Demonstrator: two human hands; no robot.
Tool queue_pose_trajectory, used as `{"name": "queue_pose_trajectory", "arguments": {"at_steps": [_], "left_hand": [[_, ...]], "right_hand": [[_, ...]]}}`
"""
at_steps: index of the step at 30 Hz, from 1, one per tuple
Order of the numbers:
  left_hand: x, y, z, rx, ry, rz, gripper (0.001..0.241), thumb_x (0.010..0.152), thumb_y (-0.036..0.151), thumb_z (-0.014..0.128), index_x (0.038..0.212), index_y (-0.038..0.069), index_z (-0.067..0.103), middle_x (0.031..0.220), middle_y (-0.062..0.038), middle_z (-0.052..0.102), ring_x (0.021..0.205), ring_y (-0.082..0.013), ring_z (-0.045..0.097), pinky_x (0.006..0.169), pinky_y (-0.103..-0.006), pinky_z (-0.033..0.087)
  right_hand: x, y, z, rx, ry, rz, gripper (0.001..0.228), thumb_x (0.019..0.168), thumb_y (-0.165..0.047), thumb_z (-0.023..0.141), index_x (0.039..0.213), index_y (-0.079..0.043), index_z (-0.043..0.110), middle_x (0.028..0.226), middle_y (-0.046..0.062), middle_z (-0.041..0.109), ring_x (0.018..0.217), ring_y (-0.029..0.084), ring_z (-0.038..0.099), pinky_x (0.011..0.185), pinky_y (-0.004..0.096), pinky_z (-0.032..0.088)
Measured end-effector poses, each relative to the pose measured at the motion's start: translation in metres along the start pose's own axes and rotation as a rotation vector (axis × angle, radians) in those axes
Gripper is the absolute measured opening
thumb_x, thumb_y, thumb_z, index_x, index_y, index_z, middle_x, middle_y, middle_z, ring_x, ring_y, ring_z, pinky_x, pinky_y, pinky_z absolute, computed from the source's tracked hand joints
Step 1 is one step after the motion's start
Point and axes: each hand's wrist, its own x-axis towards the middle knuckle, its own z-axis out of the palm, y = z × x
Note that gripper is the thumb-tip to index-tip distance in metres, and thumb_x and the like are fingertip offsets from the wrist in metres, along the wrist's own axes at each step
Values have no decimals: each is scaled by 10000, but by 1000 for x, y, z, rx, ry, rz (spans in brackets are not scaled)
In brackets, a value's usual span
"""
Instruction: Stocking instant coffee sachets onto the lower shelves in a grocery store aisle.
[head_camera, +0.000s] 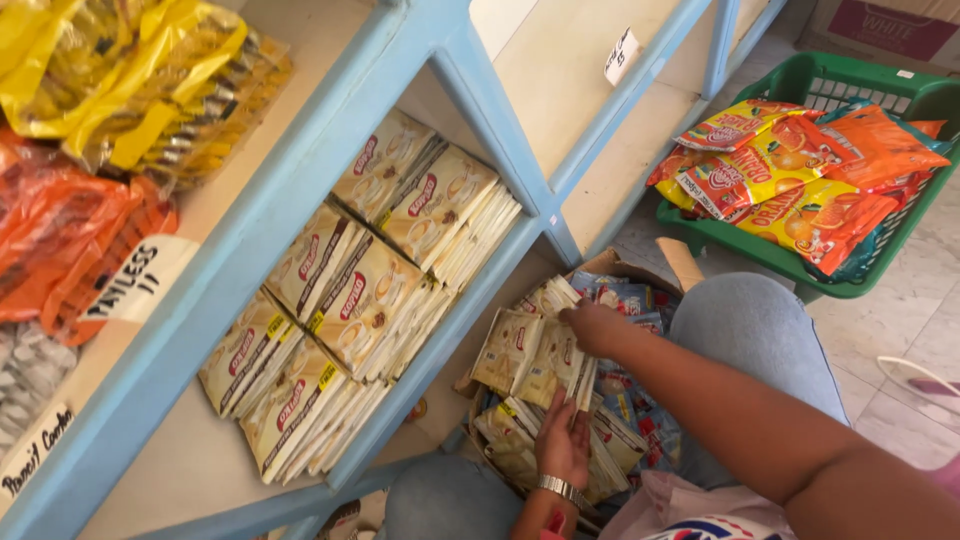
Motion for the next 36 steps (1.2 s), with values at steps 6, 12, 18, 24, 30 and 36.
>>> {"name": "queue_pose_trajectory", "arguments": {"at_steps": [6,12,18,24,30,36], "left_hand": [[26,-64,-43,-31,-165,-273,455,980,215,707,1432,190,664,1221,-19,642,1037,-167,616,860,-332,547],[6,-70,-23,666,-341,63,336,910,139,722,1245,159,741,1047,51,744,875,-86,653,760,-251,513],[-42,34,-1,1284,34,925,422,735,71,824,1107,138,636,1063,-79,626,995,-302,589,890,-426,471],[-44,31,11,1569,168,1010,899,602,62,857,1428,244,551,1474,-130,495,1294,-384,419,1015,-548,328],[23,-11,-23,1687,199,1082,544,902,153,788,1398,240,584,1386,-37,572,1256,-310,504,1013,-506,409],[-24,-9,-9,1653,-44,1001,721,709,96,811,1379,80,542,1332,-130,533,1241,-361,474,1050,-455,433]], "right_hand": [[-11,9,-9,-272,-219,87,585,782,-218,788,1340,-267,616,1270,21,697,1174,263,671,866,494,574],[-11,3,-30,-273,-319,154,481,788,-299,829,1234,-179,694,1196,83,734,1107,290,709,873,462,576],[-1,27,-9,-426,-216,145,280,880,-125,647,1126,-145,781,1183,101,757,1092,314,735,817,499,615],[-12,6,-23,-455,-137,128,280,890,-160,643,1142,-215,752,1289,62,675,1236,327,602,949,540,491],[-5,15,-14,-319,-192,85,335,892,-311,685,1212,-213,707,1277,65,706,1200,294,659,925,477,563],[24,40,30,-115,-99,44,588,882,-322,698,1393,-80,535,1276,203,657,1185,374,632,970,486,523]]}}
